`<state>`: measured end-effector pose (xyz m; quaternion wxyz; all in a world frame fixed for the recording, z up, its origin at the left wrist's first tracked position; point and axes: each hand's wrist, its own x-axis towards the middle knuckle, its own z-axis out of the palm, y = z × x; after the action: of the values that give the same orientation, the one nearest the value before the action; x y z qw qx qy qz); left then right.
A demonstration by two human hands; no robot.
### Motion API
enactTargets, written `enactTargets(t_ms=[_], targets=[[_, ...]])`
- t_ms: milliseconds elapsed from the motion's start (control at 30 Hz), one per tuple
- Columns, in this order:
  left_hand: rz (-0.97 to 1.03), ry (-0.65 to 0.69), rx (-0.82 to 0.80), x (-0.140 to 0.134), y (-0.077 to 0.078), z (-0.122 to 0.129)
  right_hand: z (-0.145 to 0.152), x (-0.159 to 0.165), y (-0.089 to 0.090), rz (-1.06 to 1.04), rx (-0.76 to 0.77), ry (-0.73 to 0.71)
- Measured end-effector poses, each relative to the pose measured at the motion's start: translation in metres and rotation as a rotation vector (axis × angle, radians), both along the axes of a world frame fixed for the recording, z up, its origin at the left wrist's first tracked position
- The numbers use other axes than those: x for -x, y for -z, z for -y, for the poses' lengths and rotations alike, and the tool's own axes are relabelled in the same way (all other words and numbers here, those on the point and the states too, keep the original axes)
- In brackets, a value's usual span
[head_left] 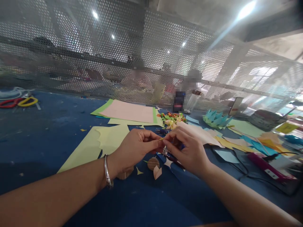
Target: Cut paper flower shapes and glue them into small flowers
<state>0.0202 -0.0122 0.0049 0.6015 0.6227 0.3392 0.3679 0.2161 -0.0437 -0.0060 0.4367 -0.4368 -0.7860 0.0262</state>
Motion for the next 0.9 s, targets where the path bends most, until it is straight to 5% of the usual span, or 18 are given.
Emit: enactTargets(t_ms=[900], targets=[[0.046,0.057,0.162,0.0015,-0.0029,-0.0037,0.0014,0.0002,-0.0010,0.036,0.002,0.015]])
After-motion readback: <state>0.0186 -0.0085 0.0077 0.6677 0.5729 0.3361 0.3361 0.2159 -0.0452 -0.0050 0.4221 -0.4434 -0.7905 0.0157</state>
